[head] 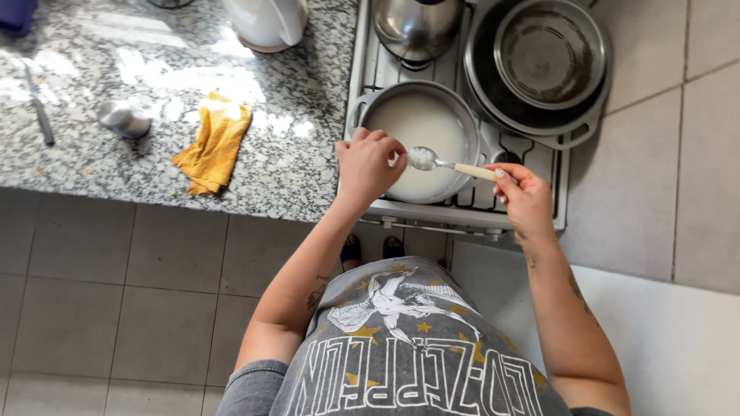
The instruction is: The person grates carrots using a box grater over a plate, then moves to the stove to stir a pot of boiling liquid with a spoon. The person returns to the sink to rinse a colander under running water and then picks up the pot from the stove.
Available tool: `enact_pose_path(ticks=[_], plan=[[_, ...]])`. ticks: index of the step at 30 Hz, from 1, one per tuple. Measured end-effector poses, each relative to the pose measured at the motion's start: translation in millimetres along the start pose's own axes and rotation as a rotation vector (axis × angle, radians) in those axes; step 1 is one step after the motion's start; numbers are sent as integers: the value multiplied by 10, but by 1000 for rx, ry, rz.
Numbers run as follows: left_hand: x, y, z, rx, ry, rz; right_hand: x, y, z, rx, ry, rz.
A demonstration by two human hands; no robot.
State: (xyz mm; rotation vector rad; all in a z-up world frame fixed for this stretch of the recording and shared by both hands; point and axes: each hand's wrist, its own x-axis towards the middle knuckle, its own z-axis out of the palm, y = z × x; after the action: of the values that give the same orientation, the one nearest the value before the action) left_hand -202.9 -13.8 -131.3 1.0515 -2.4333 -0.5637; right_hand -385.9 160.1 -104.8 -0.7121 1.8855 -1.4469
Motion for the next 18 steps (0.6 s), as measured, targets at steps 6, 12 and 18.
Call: enact_pose_path(ticks=[6, 12, 18], plan=[[25, 11, -36, 53, 73, -13, 37, 65, -52, -75, 24, -45], [-26, -71, -244, 11, 126, -30, 2, 263, -139, -117, 43, -35], [-341, 1029, -1983, -1019, 46, 329, -4, 151, -113, -190, 59, -32]])
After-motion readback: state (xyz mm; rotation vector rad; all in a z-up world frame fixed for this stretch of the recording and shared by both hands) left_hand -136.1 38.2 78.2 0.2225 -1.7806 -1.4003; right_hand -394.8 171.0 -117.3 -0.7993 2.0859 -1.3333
